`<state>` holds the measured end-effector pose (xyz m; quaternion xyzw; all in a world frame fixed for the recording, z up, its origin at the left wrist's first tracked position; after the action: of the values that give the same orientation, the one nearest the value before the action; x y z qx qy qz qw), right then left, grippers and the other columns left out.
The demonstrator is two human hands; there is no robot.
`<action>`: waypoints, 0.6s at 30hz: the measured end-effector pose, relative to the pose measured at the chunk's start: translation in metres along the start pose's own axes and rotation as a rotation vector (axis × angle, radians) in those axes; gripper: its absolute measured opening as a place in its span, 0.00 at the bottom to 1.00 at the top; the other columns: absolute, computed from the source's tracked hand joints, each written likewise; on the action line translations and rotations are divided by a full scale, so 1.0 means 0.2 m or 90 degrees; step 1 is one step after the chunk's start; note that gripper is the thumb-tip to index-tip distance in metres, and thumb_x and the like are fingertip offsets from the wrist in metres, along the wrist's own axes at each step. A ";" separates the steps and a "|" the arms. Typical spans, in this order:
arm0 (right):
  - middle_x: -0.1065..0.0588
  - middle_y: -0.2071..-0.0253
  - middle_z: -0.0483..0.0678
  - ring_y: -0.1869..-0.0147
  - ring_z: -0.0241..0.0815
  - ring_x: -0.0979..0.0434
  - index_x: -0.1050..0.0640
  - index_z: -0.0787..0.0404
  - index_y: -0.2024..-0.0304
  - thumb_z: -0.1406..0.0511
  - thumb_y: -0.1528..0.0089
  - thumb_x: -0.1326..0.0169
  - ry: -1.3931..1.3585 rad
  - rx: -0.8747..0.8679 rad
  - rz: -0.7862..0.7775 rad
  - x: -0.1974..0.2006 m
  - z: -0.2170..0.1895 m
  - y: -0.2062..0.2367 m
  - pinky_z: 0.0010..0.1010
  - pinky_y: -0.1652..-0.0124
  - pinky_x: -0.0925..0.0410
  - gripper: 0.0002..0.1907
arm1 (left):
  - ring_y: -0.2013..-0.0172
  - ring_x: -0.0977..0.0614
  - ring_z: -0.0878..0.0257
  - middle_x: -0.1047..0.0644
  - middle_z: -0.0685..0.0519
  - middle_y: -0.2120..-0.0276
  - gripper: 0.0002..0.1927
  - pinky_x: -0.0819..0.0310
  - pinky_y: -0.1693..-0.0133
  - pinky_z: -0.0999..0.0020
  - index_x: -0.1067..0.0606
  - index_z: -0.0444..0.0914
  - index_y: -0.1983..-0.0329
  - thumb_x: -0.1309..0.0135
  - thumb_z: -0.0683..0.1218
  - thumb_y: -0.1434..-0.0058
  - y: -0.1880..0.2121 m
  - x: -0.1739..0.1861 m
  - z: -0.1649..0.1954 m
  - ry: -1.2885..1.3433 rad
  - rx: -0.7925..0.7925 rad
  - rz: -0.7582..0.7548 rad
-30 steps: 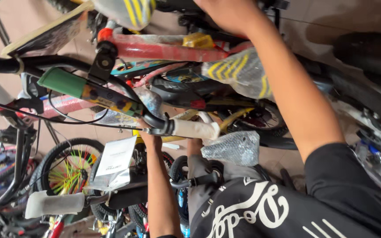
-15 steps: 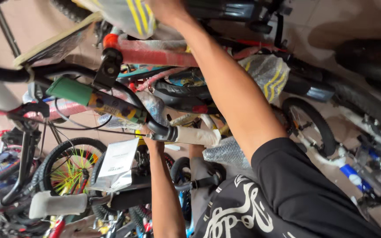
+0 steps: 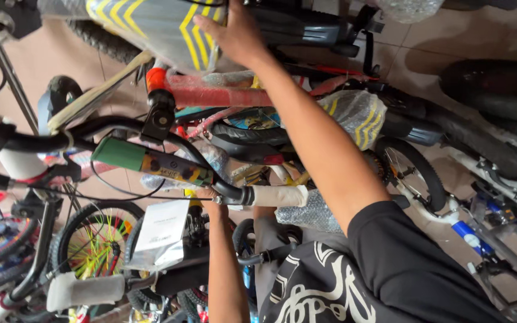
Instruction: The person moves several small bicycles in a crowded shop. They lift and reposition a black bicycle, then a red one, and finally a yellow one, placing them among other bikes.
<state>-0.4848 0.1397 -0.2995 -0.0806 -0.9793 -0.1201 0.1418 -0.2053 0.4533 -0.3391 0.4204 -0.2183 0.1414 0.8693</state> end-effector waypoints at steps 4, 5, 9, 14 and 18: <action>0.21 0.51 0.56 0.49 0.56 0.19 0.40 0.60 0.34 0.47 0.37 0.38 0.040 -0.112 0.017 0.02 0.02 0.06 0.42 0.51 0.27 0.41 | 0.69 0.25 0.57 0.22 0.49 0.70 0.16 0.31 0.67 0.60 0.26 0.33 0.62 0.51 0.52 0.30 0.02 -0.02 0.05 -0.214 -0.224 -0.028; 0.21 0.52 0.55 0.50 0.54 0.18 0.39 0.58 0.34 0.48 0.37 0.38 0.069 -0.150 -0.008 0.03 0.04 0.10 0.41 0.51 0.27 0.39 | 0.68 0.23 0.56 0.21 0.48 0.68 0.15 0.30 0.66 0.60 0.25 0.34 0.61 0.50 0.52 0.32 0.03 -0.03 0.06 -0.329 -0.325 -0.044; 0.25 0.51 0.53 0.52 0.46 0.23 0.37 0.61 0.34 0.61 0.32 0.40 -0.115 -0.147 -0.163 0.12 0.13 0.41 0.36 0.56 0.26 0.29 | 0.60 0.20 0.55 0.21 0.48 0.61 0.15 0.26 0.60 0.63 0.25 0.33 0.54 0.51 0.51 0.30 0.03 -0.01 0.00 0.135 0.037 -0.056; 0.25 0.44 0.51 0.39 0.37 0.24 0.33 0.66 0.34 0.68 0.29 0.45 -0.254 -0.155 -0.069 0.52 0.17 1.26 0.31 0.38 0.30 0.22 | 0.62 0.21 0.42 0.22 0.39 0.64 0.53 0.27 0.59 0.54 0.35 0.26 0.30 0.33 0.51 0.60 0.02 0.16 0.05 -0.647 -0.410 -0.102; 0.25 0.47 0.49 0.40 0.38 0.22 0.30 0.68 0.40 0.69 0.26 0.48 -0.130 -0.162 0.025 0.69 0.20 1.84 0.29 0.39 0.29 0.13 | 0.53 0.18 0.44 0.20 0.40 0.55 0.33 0.25 0.52 0.54 0.29 0.30 0.41 0.32 0.53 0.41 0.00 0.63 0.21 -0.338 -0.191 -0.210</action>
<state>-0.5547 0.5192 -0.2185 -0.1287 -0.9638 -0.2314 0.0324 -0.1077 0.4284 -0.2529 0.3399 -0.3842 -0.1487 0.8454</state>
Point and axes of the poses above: each hand's wrist, its own y-axis away from the middle knuckle, its own x-axis out of the back of the hand, z = x × y, the point moved 2 cm from there along -y, towards the middle knuckle
